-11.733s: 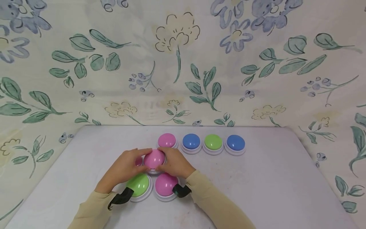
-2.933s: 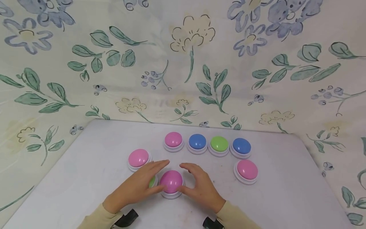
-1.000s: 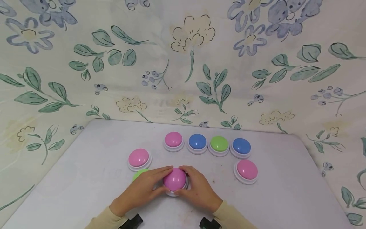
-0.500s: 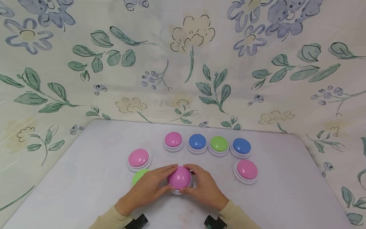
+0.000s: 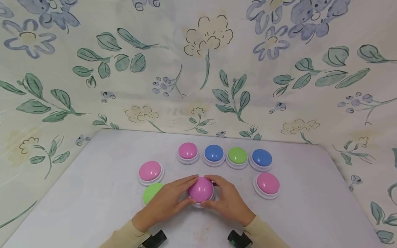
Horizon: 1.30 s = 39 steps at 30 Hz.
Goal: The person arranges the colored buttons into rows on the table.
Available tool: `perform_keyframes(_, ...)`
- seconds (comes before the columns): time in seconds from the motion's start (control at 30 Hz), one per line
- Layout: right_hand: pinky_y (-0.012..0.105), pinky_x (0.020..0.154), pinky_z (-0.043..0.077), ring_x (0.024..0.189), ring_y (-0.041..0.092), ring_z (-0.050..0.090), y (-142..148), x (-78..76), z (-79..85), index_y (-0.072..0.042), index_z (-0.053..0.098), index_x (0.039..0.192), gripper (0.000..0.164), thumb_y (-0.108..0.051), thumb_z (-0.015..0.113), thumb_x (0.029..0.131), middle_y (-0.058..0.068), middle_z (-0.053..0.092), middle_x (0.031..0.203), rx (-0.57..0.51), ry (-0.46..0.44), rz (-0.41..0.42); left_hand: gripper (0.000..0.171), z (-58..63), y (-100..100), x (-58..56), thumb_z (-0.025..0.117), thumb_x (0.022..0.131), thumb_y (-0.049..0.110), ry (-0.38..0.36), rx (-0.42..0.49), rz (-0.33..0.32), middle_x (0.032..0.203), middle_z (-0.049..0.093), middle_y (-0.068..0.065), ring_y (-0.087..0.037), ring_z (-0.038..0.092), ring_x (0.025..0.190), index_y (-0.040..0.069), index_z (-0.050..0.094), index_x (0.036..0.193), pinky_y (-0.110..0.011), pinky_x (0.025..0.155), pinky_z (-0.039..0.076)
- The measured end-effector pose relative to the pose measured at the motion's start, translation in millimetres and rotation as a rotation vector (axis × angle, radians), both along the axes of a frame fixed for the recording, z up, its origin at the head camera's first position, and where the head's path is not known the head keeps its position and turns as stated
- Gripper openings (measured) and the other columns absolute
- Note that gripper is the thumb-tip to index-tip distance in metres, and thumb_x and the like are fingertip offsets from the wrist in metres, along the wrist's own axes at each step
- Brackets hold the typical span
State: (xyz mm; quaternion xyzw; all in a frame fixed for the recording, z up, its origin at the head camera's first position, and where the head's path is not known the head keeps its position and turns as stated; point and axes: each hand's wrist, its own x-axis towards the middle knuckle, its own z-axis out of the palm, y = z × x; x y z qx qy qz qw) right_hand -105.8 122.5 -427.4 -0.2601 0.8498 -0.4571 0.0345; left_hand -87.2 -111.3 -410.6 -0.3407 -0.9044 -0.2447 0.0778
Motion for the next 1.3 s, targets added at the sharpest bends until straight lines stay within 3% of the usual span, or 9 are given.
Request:
perform_keyframes(0.33, 0.05, 0.104, 0.048, 0.122, 0.024, 0.06, 11, -0.9, 4.4, -0.01, 0.054, 0.142, 0.076, -0.035, 0.087, 0.078, 0.002, 0.06, 0.138, 0.029, -0.02, -0.043, 0.063, 3.4, 14, -2.6, 0.076, 0.091, 0.027, 0.012, 0.017, 0.002, 0.147, 0.053, -0.011, -0.025, 0.053, 0.134, -0.001, 0.054, 0.142, -0.036, 0.107, 0.046)
perform_keyframes(0.63, 0.052, 0.103, 0.049, 0.121, 0.025, 0.061, 21, -4.5, 5.4, -0.008, 0.054, 0.142, 0.076, -0.033, 0.087, 0.078, 0.005, 0.06, 0.138, 0.024, 0.025, -0.051, 0.063, 3.1, 26, -8.2, 0.074, 0.093, 0.026, -0.014, 0.014, 0.007, 0.15, 0.05, -0.013, -0.024, 0.05, 0.137, -0.002, 0.051, 0.144, -0.035, 0.109, 0.044)
perform_keyframes(0.97, 0.054, 0.103, 0.048, 0.122, 0.027, 0.061, 36, -8.0, 5.6, -0.013, 0.056, 0.14, 0.073, -0.03, 0.088, 0.077, 0.005, 0.061, 0.137, 0.026, 0.046, -0.079, 0.063, 4.6, 43, -15.3, 0.073, 0.093, 0.025, -0.025, 0.01, -0.003, 0.151, 0.049, -0.012, -0.023, 0.049, 0.138, -0.001, 0.049, 0.146, -0.032, 0.11, 0.042)
perform_keyframes(1.3, 0.058, 0.104, 0.046, 0.125, 0.033, 0.058, 47, -10.3, 8.6, -0.01, 0.054, 0.143, 0.074, -0.028, 0.087, 0.079, 0.009, 0.058, 0.141, 0.014, 0.006, -0.08, 0.062, 3.8, 56, -22.7, 0.072, 0.094, 0.025, -0.017, -0.009, -0.004, 0.151, 0.049, -0.013, -0.021, 0.048, 0.138, -0.001, 0.05, 0.146, -0.03, 0.111, 0.041)
